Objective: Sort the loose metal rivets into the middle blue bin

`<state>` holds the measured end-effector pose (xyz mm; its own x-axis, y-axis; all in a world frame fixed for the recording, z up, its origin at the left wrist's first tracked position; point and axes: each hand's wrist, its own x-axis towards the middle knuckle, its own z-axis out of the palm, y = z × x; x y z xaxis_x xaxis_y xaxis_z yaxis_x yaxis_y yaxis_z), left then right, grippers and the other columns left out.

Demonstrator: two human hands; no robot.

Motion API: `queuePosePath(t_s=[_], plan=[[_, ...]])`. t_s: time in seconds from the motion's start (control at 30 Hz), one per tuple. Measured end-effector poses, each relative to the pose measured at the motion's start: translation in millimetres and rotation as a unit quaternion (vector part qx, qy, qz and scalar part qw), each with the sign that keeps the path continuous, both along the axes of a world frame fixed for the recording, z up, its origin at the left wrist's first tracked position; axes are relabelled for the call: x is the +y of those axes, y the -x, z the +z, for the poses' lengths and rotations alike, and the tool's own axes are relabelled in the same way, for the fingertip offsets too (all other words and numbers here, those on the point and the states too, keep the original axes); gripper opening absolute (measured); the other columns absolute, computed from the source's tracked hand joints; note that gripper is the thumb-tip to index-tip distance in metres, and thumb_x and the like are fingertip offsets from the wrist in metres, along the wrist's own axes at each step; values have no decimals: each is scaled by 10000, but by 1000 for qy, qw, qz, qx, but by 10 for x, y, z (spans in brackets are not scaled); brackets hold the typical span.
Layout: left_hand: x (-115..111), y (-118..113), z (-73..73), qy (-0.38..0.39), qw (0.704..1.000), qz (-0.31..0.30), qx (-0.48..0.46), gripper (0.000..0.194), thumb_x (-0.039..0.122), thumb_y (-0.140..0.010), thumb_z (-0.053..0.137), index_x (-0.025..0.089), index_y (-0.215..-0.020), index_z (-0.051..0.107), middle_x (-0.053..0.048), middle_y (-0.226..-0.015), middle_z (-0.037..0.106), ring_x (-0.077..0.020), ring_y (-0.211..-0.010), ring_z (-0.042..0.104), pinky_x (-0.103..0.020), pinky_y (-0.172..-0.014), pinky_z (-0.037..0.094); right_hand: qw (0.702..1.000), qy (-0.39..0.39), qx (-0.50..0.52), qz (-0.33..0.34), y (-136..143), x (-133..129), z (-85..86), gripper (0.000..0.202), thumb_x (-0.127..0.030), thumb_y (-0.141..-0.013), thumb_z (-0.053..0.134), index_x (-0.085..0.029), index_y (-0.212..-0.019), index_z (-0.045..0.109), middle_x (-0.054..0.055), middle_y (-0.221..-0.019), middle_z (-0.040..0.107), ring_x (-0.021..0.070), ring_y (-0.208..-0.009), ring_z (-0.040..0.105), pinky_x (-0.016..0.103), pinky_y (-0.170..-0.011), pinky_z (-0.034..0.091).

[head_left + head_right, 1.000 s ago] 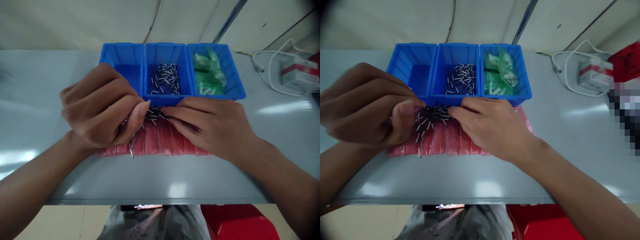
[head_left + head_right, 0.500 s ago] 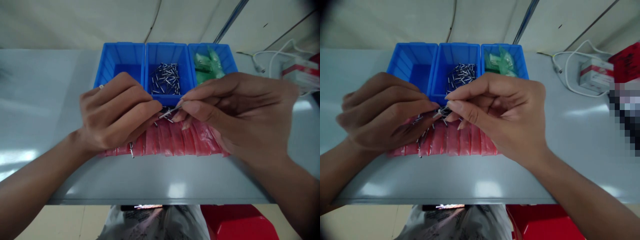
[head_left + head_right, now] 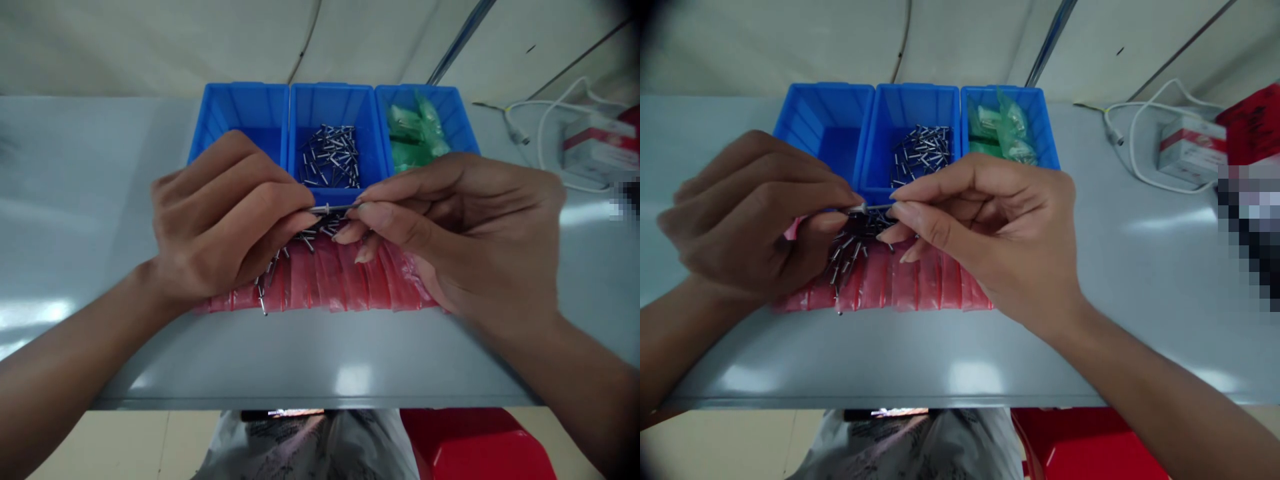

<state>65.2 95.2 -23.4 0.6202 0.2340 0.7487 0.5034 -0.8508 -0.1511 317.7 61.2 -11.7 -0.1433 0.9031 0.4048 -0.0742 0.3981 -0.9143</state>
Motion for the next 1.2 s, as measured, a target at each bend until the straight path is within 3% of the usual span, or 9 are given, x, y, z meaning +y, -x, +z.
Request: queuePosePath(t_s=[0.17, 0.37, 0.47, 0.57, 0.73, 0.87, 0.93, 1.03, 1.2], plan=[[5, -2, -22, -6, 1000, -6, 10, 105, 274, -1107, 685, 175, -1121, 654, -21, -967, 744, -227, -847, 806, -375, -700, 662, 1000, -9, 11, 18, 9, -2, 18, 228, -29, -884, 868, -222, -998, 906, 28, -849, 879, 237, -719, 869, 280, -691, 782], [15, 33, -28, -16, 1000, -14, -5, 230, 381, -1059, 786, 191, -1111, 667, -9, -969, 732, -208, -787, 776, -373, -653, 631, 1000, -2, -4, 26, -10, -14, 47, 238, -43, -885, 870, -249, -998, 904, 5, -845, 875, 231, -707, 859, 310, -626, 773], [-19, 40, -24, -13, 1000, -25, 6, 205, 346, -1132, 615, 179, -1040, 693, -34, -956, 699, -207, -804, 769, -379, -655, 608, 1000, 13, -13, 24, -21, -16, 31, 206, -73, -902, 877, -248, -1008, 902, 0, -856, 871, 221, -696, 848, 338, -609, 762], [-81, 29, -33, 19, 998, 28, -51, 382, 316, -1177, 416, 217, -921, 682, -24, -899, 676, -197, -845, 752, -419, -711, 600, 1000, 1, 6, -29, -42, 37, 22, 185, -72, -903, 881, -235, -984, 908, -9, -828, 860, 187, -699, 839, 280, -600, 726], [-108, 3, -67, 28, 995, 49, -81, 372, 278, -1165, 436, 228, -865, 650, -23, -861, 665, -194, -864, 759, -422, -674, 571, 994, 28, 51, -92, -72, 136, 58, 266, -64, -981, 771, -284, -1019, 914, -13, -983, 898, 201, -986, 885, 248, -809, 746], [-95, -2, -64, 9, 996, 50, -77, 352, 271, -1159, 447, 230, -873, 647, -15, -858, 663, -173, -805, 727, -411, -638, 530, 992, -77, -52, -86, -82, 33, 72, 297, -68, -984, 761, -286, -1141, 889, -21, -1035, 871, 186, -940, 847, 320, -787, 740], [-104, -5, -46, 30, 995, 59, -74, 361, 267, -1163, 441, 231, -875, 655, -17, -871, 666, -166, -801, 710, -416, -661, 526, 957, -202, -200, -58, -92, -28, 57, 256, -79, -997, 743, -254, -1128, 876, -20, -1022, 870, 152, -882, 816, 306, -818, 725], [-119, -10, -22, 42, 994, 65, -83, 347, 257, -1153, 473, 218, -867, 666, -19, -871, 659, -155, -765, 675, -412, -669, 498, 855, -373, -358, 34, -83, -83, 3, 188, -106, -1008, 759, -201, -1141, 851, 21, -1108, 888, 161, -990, 827, 305, -915, 705], [-77, -10, -33, 7, 995, 52, -87, 351, 226, -1139, 476, 217, -833, 646, -16, -830, 650, -147, -684, 591, -383, -644, 383, 775, -437, -446, 96, 48, -217, -132, 328, -195, -1079, 722, -199, -1403, 774, 77, -1376, 836, 263, -1282, 783, 440, -1069, 644]])
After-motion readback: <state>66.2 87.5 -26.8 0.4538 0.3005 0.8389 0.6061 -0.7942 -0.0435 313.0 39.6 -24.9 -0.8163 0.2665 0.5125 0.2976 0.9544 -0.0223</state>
